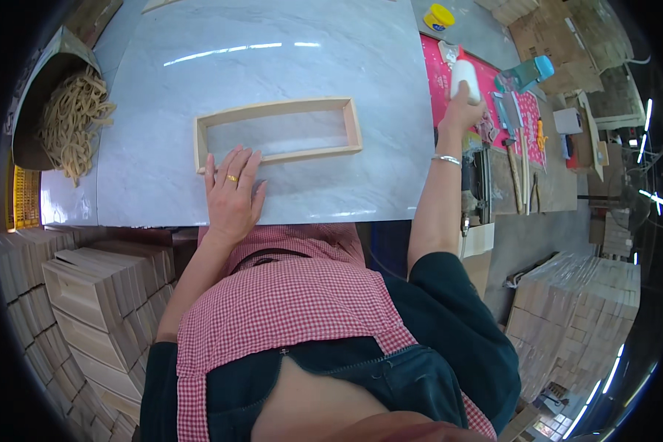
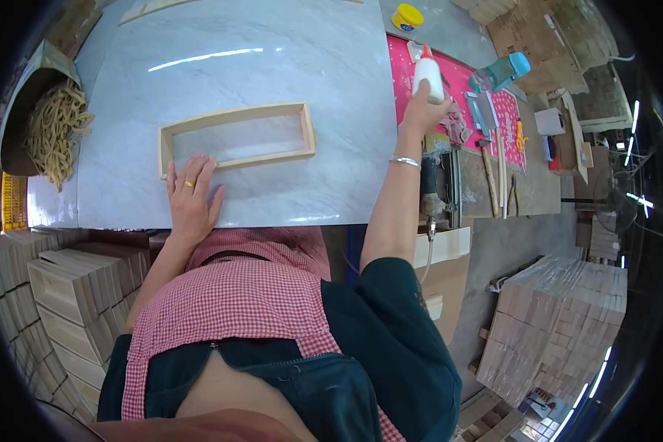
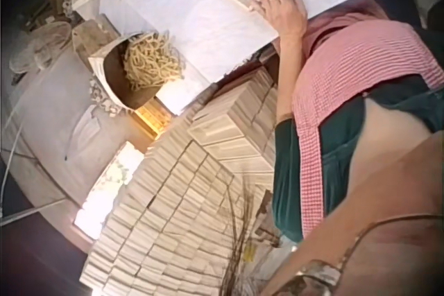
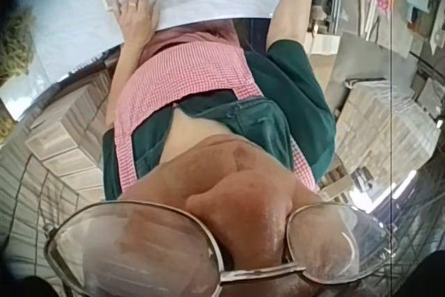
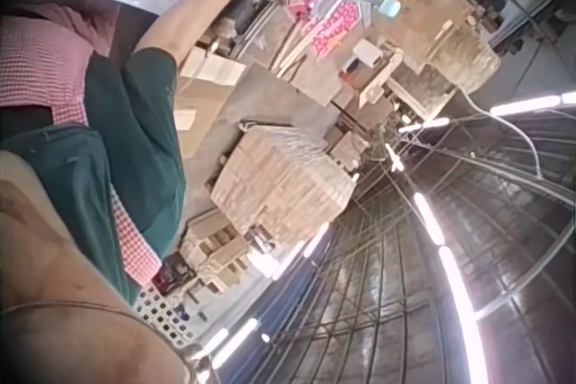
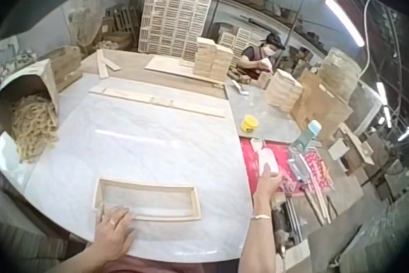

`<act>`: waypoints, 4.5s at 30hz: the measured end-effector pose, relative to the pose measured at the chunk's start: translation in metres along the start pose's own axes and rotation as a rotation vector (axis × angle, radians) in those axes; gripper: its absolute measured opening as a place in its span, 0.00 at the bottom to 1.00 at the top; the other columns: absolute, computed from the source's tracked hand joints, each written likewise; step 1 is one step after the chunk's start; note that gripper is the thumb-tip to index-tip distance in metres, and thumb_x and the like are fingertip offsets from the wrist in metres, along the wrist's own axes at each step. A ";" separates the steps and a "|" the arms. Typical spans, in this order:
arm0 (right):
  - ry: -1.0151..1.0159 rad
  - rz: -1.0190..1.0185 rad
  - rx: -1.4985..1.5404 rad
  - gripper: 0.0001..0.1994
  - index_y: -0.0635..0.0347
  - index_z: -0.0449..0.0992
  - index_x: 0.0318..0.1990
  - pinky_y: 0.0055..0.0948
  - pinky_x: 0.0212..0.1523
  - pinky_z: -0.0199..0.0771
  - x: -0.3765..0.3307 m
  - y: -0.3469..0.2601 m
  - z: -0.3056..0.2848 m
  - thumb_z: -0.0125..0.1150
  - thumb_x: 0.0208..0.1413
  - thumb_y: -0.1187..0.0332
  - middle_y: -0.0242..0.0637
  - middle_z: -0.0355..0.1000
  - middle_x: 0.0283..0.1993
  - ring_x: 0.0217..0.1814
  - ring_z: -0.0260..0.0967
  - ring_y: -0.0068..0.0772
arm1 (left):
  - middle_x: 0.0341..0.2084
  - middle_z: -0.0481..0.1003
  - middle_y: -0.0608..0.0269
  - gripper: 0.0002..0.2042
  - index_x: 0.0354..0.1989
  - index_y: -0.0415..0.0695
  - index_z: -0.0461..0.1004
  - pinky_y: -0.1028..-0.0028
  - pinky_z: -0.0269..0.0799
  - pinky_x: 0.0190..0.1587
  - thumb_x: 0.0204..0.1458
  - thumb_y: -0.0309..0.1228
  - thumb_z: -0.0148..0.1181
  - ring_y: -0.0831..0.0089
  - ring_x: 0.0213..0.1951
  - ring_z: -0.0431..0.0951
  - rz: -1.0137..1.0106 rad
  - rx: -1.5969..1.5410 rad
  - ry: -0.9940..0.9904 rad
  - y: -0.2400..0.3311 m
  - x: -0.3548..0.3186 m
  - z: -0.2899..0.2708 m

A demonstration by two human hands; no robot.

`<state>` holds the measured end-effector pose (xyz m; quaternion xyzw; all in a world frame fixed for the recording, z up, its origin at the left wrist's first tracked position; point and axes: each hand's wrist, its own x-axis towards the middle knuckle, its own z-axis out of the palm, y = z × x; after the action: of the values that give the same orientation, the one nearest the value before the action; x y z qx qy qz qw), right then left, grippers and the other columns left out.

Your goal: Assembling wooden boxes by applying glue to wooden slats and securing them with a pneumatic nail gun.

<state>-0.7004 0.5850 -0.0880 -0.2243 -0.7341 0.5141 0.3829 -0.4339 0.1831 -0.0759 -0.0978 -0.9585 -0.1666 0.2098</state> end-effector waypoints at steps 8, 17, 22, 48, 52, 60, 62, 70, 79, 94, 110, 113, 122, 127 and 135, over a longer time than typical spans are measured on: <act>-0.414 0.025 0.550 0.17 0.66 0.63 0.49 0.24 0.25 0.74 -0.123 -0.115 -0.033 0.63 0.60 0.69 0.48 0.71 0.40 0.25 0.70 0.31 | 0.68 0.63 0.56 0.28 0.64 0.45 0.69 0.50 0.46 0.72 0.51 0.31 0.64 0.59 0.72 0.59 0.018 -0.021 0.136 -0.006 -0.011 0.015; -0.986 0.095 0.478 0.25 0.66 0.64 0.57 0.27 0.28 0.79 -0.272 -0.155 -0.021 0.66 0.56 0.65 0.49 0.69 0.47 0.34 0.75 0.40 | 0.66 0.65 0.56 0.24 0.61 0.45 0.70 0.52 0.49 0.73 0.54 0.36 0.60 0.58 0.71 0.60 0.057 -0.001 0.144 -0.008 -0.032 0.017; -1.130 0.036 0.384 0.24 0.64 0.66 0.56 0.27 0.29 0.81 -0.289 -0.162 -0.014 0.68 0.55 0.67 0.48 0.69 0.48 0.38 0.75 0.39 | 0.62 0.68 0.56 0.21 0.56 0.44 0.73 0.52 0.52 0.72 0.54 0.37 0.61 0.58 0.69 0.64 0.057 -0.049 0.186 -0.009 -0.035 0.020; -1.060 -0.017 0.299 0.24 0.67 0.66 0.52 0.22 0.25 0.78 -0.295 -0.175 0.031 0.72 0.54 0.65 0.46 0.72 0.41 0.28 0.73 0.29 | 0.70 0.62 0.57 0.16 0.49 0.43 0.76 0.54 0.50 0.73 0.54 0.36 0.60 0.61 0.72 0.60 0.044 -0.055 0.185 -0.011 -0.035 0.026; -1.023 -0.008 0.325 0.25 0.68 0.66 0.51 0.22 0.25 0.78 -0.294 -0.179 0.041 0.73 0.54 0.64 0.47 0.72 0.41 0.27 0.73 0.29 | 0.71 0.61 0.57 0.13 0.46 0.41 0.76 0.55 0.51 0.72 0.55 0.35 0.59 0.62 0.72 0.59 0.045 -0.073 0.197 -0.009 -0.033 0.023; -0.986 -0.025 0.273 0.27 0.71 0.66 0.51 0.22 0.24 0.78 -0.283 -0.181 0.045 0.73 0.54 0.62 0.48 0.72 0.41 0.28 0.74 0.31 | 0.71 0.60 0.57 0.13 0.44 0.41 0.76 0.55 0.50 0.73 0.55 0.35 0.59 0.62 0.72 0.59 0.037 -0.077 0.177 -0.010 -0.034 0.023; -0.974 -0.019 0.243 0.27 0.71 0.66 0.51 0.22 0.23 0.78 -0.277 -0.180 0.042 0.73 0.54 0.62 0.48 0.72 0.41 0.28 0.74 0.31 | 0.70 0.62 0.57 0.13 0.45 0.42 0.76 0.55 0.49 0.73 0.54 0.34 0.59 0.62 0.72 0.59 0.034 -0.062 0.170 -0.010 -0.033 0.023; -0.889 -0.016 0.167 0.27 0.72 0.67 0.51 0.22 0.22 0.77 -0.251 -0.176 0.023 0.73 0.54 0.60 0.49 0.72 0.40 0.26 0.74 0.31 | 0.71 0.60 0.56 0.11 0.42 0.41 0.76 0.55 0.49 0.73 0.55 0.33 0.58 0.62 0.73 0.58 0.041 -0.057 0.146 -0.009 -0.033 0.022; -0.803 -0.025 0.114 0.28 0.73 0.66 0.51 0.22 0.20 0.77 -0.220 -0.164 0.000 0.73 0.54 0.60 0.49 0.72 0.39 0.23 0.74 0.31 | 0.71 0.60 0.56 0.10 0.41 0.41 0.76 0.55 0.47 0.74 0.54 0.33 0.59 0.62 0.73 0.57 0.041 -0.049 0.142 -0.007 -0.032 0.020; -0.645 0.000 0.032 0.23 0.70 0.69 0.48 0.20 0.21 0.74 -0.168 -0.141 -0.037 0.69 0.58 0.60 0.46 0.73 0.35 0.20 0.71 0.26 | 0.71 0.61 0.60 0.09 0.40 0.43 0.76 0.55 0.46 0.74 0.53 0.33 0.59 0.63 0.73 0.57 0.016 -0.044 0.117 -0.002 -0.029 0.017; -0.545 -0.010 -0.040 0.23 0.71 0.69 0.47 0.20 0.20 0.73 -0.140 -0.134 -0.067 0.69 0.57 0.59 0.45 0.73 0.34 0.20 0.71 0.26 | 0.70 0.62 0.59 0.10 0.39 0.43 0.78 0.57 0.45 0.74 0.53 0.33 0.60 0.63 0.73 0.58 0.006 -0.007 0.115 -0.001 -0.030 0.019; -0.549 -0.006 -0.053 0.22 0.70 0.69 0.47 0.20 0.20 0.73 -0.141 -0.135 -0.074 0.69 0.57 0.59 0.45 0.73 0.33 0.19 0.70 0.26 | 0.70 0.64 0.59 0.10 0.40 0.43 0.79 0.57 0.45 0.75 0.51 0.32 0.62 0.61 0.73 0.59 0.004 -0.006 0.110 0.000 -0.030 0.019; -0.585 0.003 -0.047 0.22 0.71 0.70 0.45 0.20 0.16 0.72 -0.144 -0.137 -0.111 0.71 0.55 0.60 0.46 0.73 0.33 0.18 0.70 0.27 | 0.70 0.64 0.60 0.10 0.40 0.43 0.79 0.57 0.45 0.75 0.51 0.33 0.62 0.62 0.73 0.58 0.011 -0.026 0.123 -0.002 -0.029 0.019; -0.629 0.027 -0.076 0.21 0.70 0.70 0.44 0.20 0.17 0.72 -0.150 -0.149 -0.125 0.70 0.56 0.61 0.46 0.73 0.32 0.17 0.69 0.27 | 0.69 0.64 0.60 0.11 0.41 0.44 0.79 0.57 0.46 0.75 0.51 0.33 0.63 0.62 0.73 0.58 0.013 -0.022 0.125 -0.003 -0.030 0.018; -0.796 0.125 0.120 0.20 0.69 0.69 0.48 0.23 0.21 0.75 -0.206 -0.163 -0.099 0.68 0.58 0.64 0.46 0.74 0.35 0.21 0.71 0.31 | 0.52 0.74 0.60 0.12 0.43 0.44 0.77 0.64 0.63 0.65 0.52 0.34 0.61 0.64 0.56 0.71 0.152 -0.011 0.231 -0.008 -0.031 0.023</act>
<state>-0.4862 0.4337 0.0123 -0.0295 -0.7787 0.6248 0.0492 -0.4170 0.1797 -0.1109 -0.1514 -0.9168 -0.1655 0.3304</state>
